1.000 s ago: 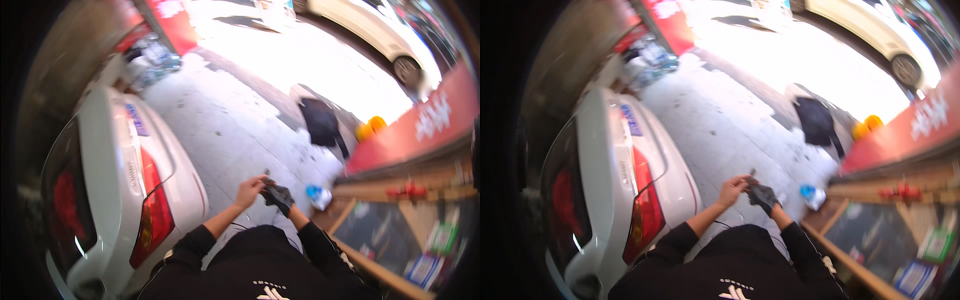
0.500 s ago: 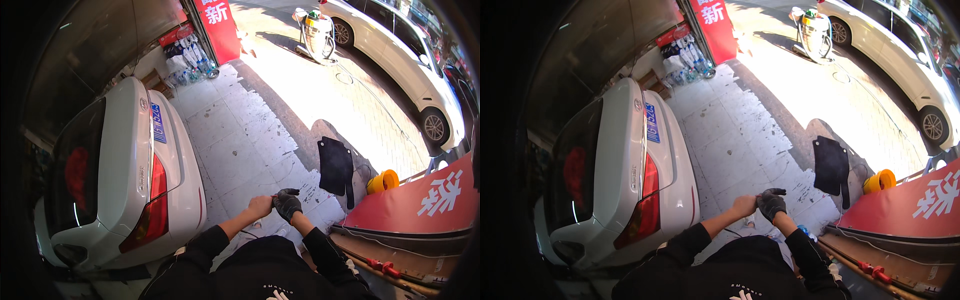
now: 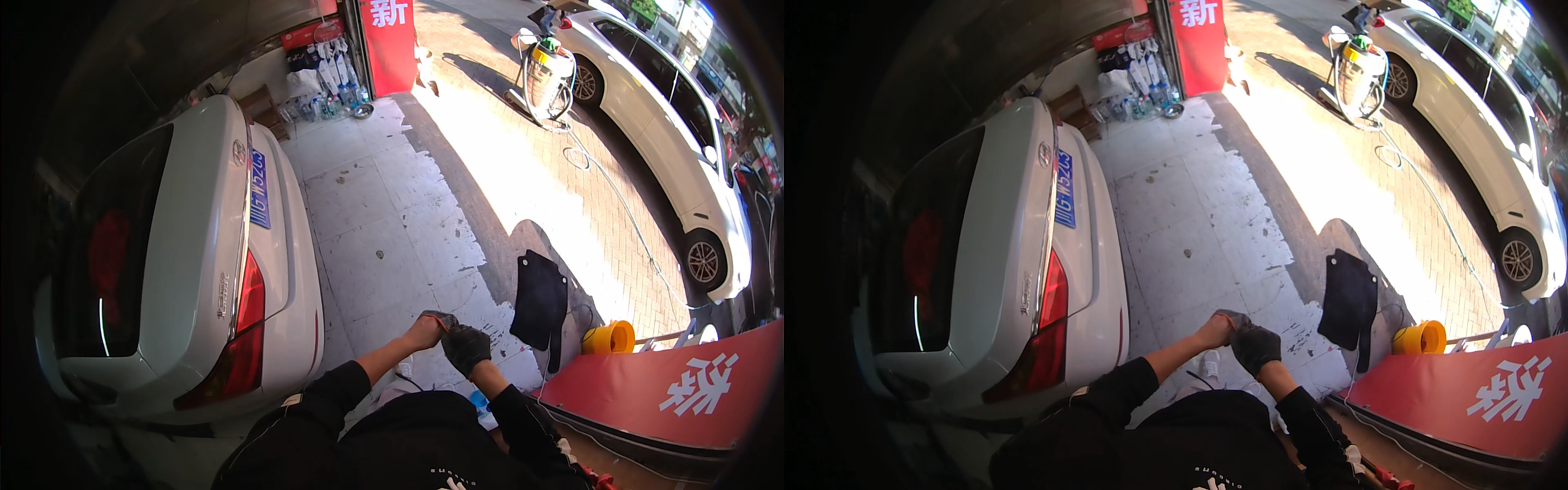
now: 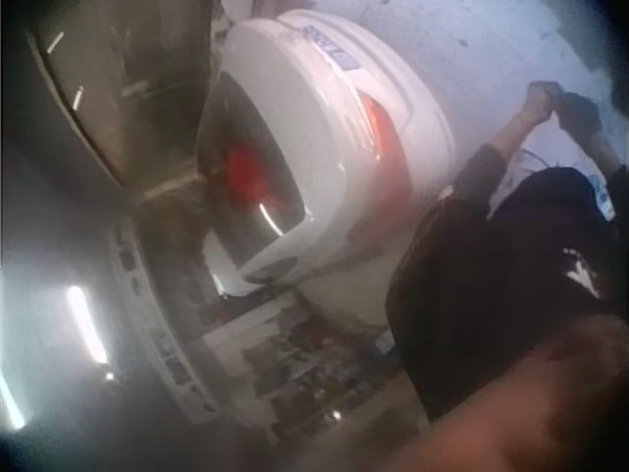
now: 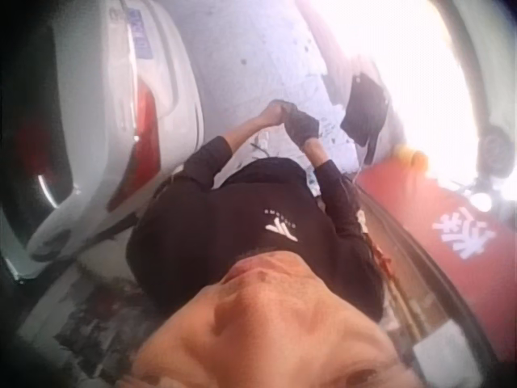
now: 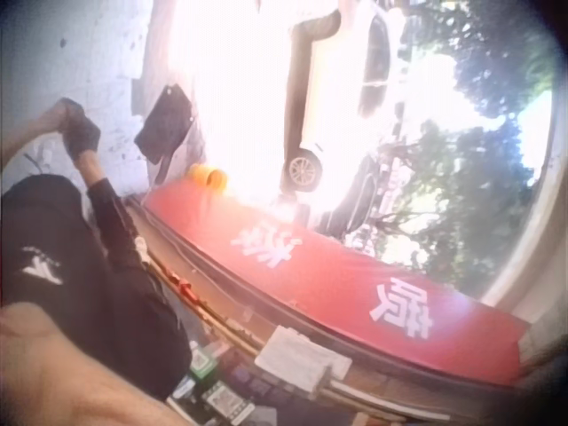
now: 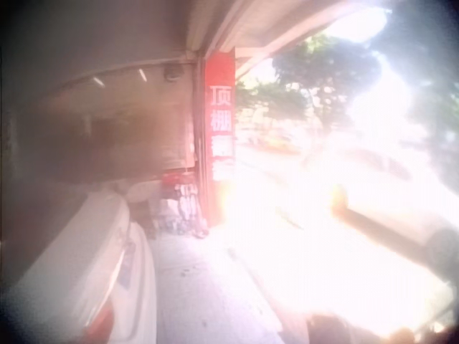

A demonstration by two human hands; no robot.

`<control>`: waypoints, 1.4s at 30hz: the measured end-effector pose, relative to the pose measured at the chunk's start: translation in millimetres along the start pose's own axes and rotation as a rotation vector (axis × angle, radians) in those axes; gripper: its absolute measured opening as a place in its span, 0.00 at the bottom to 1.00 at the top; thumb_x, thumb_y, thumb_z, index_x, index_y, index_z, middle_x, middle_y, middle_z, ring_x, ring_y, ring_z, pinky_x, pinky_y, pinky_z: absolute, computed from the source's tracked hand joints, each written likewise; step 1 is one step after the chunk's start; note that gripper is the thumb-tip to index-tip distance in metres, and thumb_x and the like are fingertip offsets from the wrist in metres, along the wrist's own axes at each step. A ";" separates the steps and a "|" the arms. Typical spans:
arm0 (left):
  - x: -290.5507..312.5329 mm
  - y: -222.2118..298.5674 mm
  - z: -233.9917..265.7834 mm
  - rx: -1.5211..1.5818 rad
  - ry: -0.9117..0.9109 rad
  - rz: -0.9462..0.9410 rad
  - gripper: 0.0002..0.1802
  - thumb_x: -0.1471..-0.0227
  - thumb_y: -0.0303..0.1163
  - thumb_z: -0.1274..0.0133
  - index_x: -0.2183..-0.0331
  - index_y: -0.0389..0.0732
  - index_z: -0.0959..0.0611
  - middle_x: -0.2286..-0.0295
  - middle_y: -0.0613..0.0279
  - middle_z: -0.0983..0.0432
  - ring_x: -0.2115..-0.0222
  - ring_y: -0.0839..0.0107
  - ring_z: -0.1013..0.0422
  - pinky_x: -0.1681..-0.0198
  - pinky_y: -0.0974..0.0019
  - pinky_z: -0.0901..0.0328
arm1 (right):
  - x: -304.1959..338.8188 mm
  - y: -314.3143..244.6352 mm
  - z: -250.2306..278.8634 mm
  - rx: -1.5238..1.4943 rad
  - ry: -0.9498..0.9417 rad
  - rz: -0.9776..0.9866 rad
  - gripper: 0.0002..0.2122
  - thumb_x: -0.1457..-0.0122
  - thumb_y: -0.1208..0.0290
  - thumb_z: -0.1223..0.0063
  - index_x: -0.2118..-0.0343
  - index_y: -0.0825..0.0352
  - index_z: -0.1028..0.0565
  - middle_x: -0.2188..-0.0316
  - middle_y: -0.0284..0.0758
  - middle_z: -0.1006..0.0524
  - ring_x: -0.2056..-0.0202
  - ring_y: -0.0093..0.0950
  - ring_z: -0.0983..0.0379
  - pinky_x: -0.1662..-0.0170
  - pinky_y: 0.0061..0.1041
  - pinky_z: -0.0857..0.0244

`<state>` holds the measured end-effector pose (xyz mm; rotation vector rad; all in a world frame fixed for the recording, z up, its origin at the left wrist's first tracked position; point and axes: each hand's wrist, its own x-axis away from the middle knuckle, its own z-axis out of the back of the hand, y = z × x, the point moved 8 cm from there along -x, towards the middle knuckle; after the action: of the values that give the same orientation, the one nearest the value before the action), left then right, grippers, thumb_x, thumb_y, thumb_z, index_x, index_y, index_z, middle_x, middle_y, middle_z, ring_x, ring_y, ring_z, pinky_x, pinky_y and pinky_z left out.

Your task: The person pours liquid from a large black container into a red funnel, then places the container on a shelf. They walk to a white car with its hood open, remove gloves, and pour liquid from two plastic bottles into the engine compartment. The person then picks up another bottle and walks back toward the engine bay.

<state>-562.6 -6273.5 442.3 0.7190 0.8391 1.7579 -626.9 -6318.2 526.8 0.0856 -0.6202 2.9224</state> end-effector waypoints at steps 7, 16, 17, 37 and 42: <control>-12.8 -6.1 98.6 0.587 0.168 0.086 0.26 0.45 0.27 0.51 0.44 0.51 0.23 0.47 0.54 0.26 0.55 0.59 0.27 0.53 0.63 0.32 | -53.5 -38.8 -9.3 -0.035 -0.102 0.028 0.15 0.36 0.59 0.58 0.72 0.62 0.23 0.75 0.43 0.20 0.71 0.44 0.21 0.69 0.43 0.28; -6.0 -25.9 78.5 -0.152 0.017 -0.268 0.22 0.48 0.33 0.44 0.50 0.45 0.23 0.46 0.54 0.27 0.44 0.58 0.33 0.41 0.57 0.38 | -102.2 -45.4 19.3 -0.114 0.073 0.120 0.12 0.40 0.61 0.53 0.66 0.61 0.21 0.68 0.43 0.19 0.63 0.42 0.21 0.63 0.41 0.27; -12.3 -23.1 84.9 -0.191 0.148 -0.382 0.21 0.48 0.35 0.44 0.50 0.46 0.23 0.47 0.54 0.27 0.45 0.57 0.32 0.42 0.56 0.37 | -106.3 -36.7 7.5 -0.058 0.002 0.012 0.12 0.40 0.61 0.53 0.65 0.61 0.20 0.68 0.43 0.19 0.63 0.42 0.21 0.62 0.40 0.26; -20.0 -138.4 -83.8 1.494 -0.473 0.973 0.58 0.51 0.80 0.65 0.41 0.38 0.29 0.45 0.46 0.29 0.42 0.57 0.38 0.35 0.56 0.49 | -58.0 49.9 -166.0 -0.373 -0.164 -0.214 0.11 0.43 0.60 0.50 0.72 0.60 0.19 0.71 0.37 0.18 0.70 0.37 0.20 0.68 0.39 0.28; -12.3 -256.9 -149.5 1.345 -0.194 0.870 0.39 0.39 0.57 0.55 0.34 0.50 0.43 0.48 0.60 0.26 0.49 0.61 0.29 0.48 0.53 0.33 | -51.3 36.1 -240.9 -0.232 0.080 -0.035 0.07 0.49 0.68 0.45 0.70 0.62 0.18 0.70 0.35 0.18 0.66 0.34 0.20 0.65 0.37 0.28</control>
<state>-539.8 -6253.7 146.3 2.3579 1.7229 1.5489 -587.9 -6259.5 288.0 -0.0470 -0.9276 2.7810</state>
